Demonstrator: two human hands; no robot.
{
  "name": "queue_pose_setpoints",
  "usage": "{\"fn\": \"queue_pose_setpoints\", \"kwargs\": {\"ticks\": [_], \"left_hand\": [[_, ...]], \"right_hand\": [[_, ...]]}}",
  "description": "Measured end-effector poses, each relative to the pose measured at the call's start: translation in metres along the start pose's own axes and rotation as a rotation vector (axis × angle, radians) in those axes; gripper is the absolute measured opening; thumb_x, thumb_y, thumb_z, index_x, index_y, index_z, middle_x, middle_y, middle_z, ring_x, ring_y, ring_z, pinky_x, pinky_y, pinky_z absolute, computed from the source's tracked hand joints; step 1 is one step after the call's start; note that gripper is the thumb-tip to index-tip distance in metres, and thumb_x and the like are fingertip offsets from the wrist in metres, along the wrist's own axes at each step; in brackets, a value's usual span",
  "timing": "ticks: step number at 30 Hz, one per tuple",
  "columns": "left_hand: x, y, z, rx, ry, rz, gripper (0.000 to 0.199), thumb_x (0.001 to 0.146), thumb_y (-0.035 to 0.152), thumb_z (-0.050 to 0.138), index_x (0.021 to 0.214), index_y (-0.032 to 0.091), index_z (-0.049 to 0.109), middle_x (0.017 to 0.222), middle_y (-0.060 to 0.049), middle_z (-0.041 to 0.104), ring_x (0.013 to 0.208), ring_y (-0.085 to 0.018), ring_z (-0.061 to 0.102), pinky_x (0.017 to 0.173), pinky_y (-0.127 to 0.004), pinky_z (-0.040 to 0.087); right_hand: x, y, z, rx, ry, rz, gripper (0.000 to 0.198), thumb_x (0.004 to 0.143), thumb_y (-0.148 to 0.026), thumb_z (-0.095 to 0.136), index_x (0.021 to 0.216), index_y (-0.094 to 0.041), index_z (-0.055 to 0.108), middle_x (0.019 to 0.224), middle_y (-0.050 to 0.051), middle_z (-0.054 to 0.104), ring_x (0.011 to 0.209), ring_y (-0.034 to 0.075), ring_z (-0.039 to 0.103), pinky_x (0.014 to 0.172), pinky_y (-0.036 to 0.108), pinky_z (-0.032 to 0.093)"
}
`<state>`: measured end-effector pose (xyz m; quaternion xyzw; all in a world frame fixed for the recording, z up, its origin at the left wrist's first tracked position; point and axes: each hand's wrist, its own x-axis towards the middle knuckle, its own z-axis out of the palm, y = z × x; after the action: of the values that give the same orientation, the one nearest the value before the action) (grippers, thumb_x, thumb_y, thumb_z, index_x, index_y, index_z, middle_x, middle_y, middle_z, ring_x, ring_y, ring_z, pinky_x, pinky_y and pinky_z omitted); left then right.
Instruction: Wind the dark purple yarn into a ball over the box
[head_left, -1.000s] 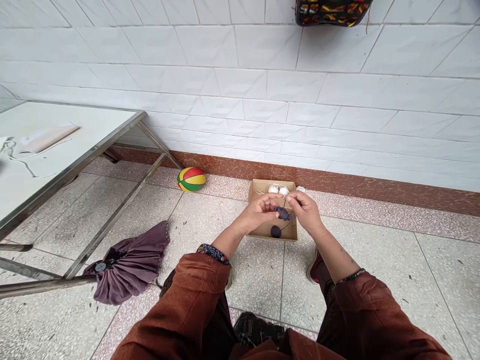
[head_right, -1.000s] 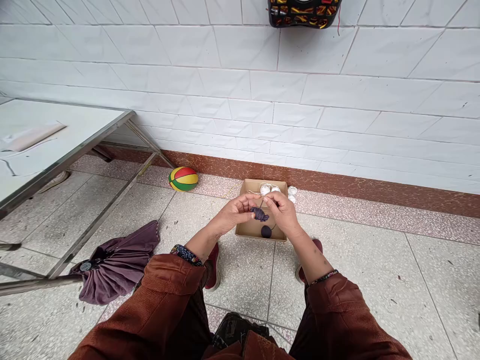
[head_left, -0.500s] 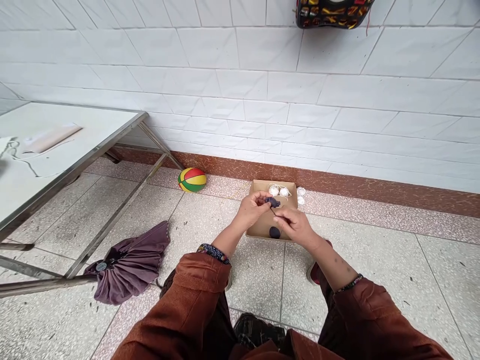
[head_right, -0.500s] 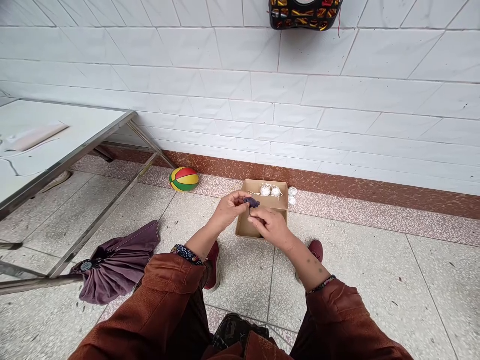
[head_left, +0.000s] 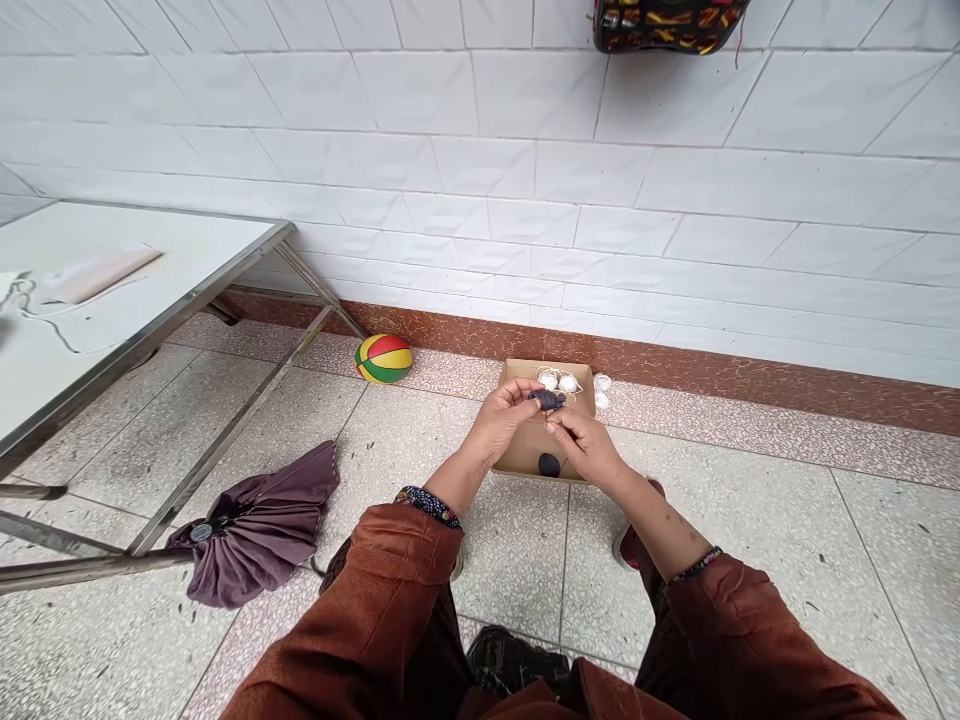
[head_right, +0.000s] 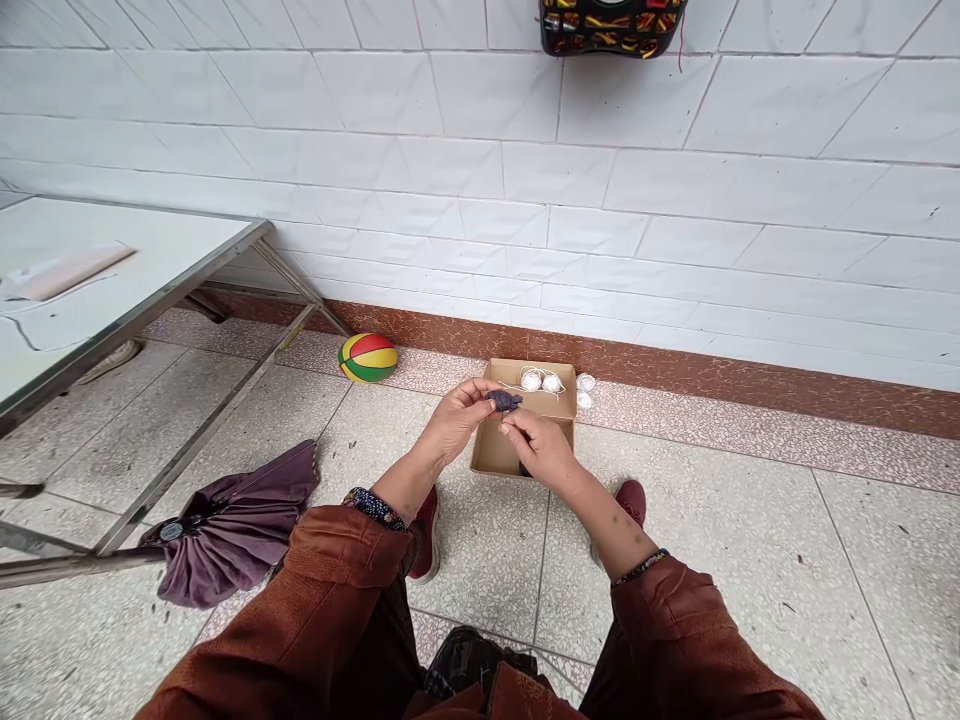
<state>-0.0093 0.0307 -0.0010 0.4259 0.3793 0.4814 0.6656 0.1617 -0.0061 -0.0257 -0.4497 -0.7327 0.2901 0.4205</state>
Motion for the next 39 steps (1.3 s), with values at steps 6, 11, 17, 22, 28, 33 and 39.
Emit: {"fn": "queue_pose_setpoints", "kwargs": {"ticks": [6,11,17,22,28,33,39], "left_hand": [[0.002,-0.002,-0.001,0.219,0.012,0.044,0.022,0.068,0.020,0.078,0.087,0.016,0.067,0.083,-0.001,0.070,0.076,-0.012,0.062,0.078,-0.027,0.049],[-0.005,0.001,0.002,0.190,-0.234,-0.059,0.023,0.069,0.020,0.080,0.088,0.016,0.067,0.083,-0.001,0.068,0.076,-0.012,0.062,0.077,-0.028,0.048],[-0.008,0.003,0.005,-0.178,-0.205,-0.115,0.039,0.070,0.024,0.085,0.104,0.019,0.067,0.096,-0.003,0.070,0.086,-0.013,0.064,0.077,-0.026,0.049],[0.004,-0.003,-0.003,-0.135,0.080,-0.021,0.032,0.068,0.025,0.084,0.094,0.017,0.066,0.094,-0.002,0.070,0.083,-0.012,0.064,0.079,-0.028,0.049],[0.004,-0.003,-0.005,0.187,0.057,0.042,0.025,0.070,0.023,0.080,0.088,0.015,0.065,0.083,-0.001,0.069,0.077,-0.011,0.063,0.079,-0.027,0.048],[-0.007,0.002,0.005,0.159,-0.241,-0.075,0.025,0.070,0.022,0.082,0.087,0.014,0.066,0.085,-0.002,0.069,0.076,-0.011,0.063,0.078,-0.027,0.048],[-0.005,-0.001,0.006,-0.189,-0.126,-0.087,0.033,0.069,0.027,0.085,0.097,0.017,0.071,0.097,-0.004,0.072,0.085,-0.013,0.065,0.078,-0.027,0.050]], "right_hand": [[0.003,-0.007,-0.016,0.049,0.032,-0.018,0.019,0.098,-0.035,0.055,0.086,-0.022,0.064,0.072,0.000,0.062,0.064,0.016,0.056,0.063,0.028,0.045],[0.011,0.003,-0.023,0.063,0.133,0.045,0.021,0.097,-0.036,0.057,0.082,-0.022,0.063,0.073,0.000,0.062,0.066,0.016,0.055,0.065,0.029,0.044],[0.008,0.010,-0.007,0.167,0.069,0.149,0.028,0.100,-0.043,0.048,0.082,-0.023,0.057,0.070,-0.001,0.057,0.060,0.015,0.053,0.059,0.027,0.044],[-0.002,-0.001,0.004,0.065,-0.105,0.058,0.025,0.103,-0.040,0.044,0.091,-0.023,0.058,0.074,0.001,0.061,0.066,0.016,0.058,0.065,0.028,0.047],[0.002,-0.007,-0.018,-0.015,0.024,-0.102,0.021,0.101,-0.037,0.052,0.091,-0.023,0.064,0.082,0.003,0.066,0.077,0.019,0.062,0.073,0.031,0.049],[0.011,0.008,-0.032,0.001,0.140,0.000,0.022,0.100,-0.035,0.055,0.086,-0.022,0.064,0.081,0.003,0.066,0.078,0.019,0.061,0.073,0.031,0.047],[0.003,0.016,-0.003,-0.003,0.007,-0.010,0.024,0.102,-0.032,0.047,0.088,-0.021,0.063,0.076,0.001,0.064,0.069,0.017,0.060,0.065,0.028,0.047]]}}
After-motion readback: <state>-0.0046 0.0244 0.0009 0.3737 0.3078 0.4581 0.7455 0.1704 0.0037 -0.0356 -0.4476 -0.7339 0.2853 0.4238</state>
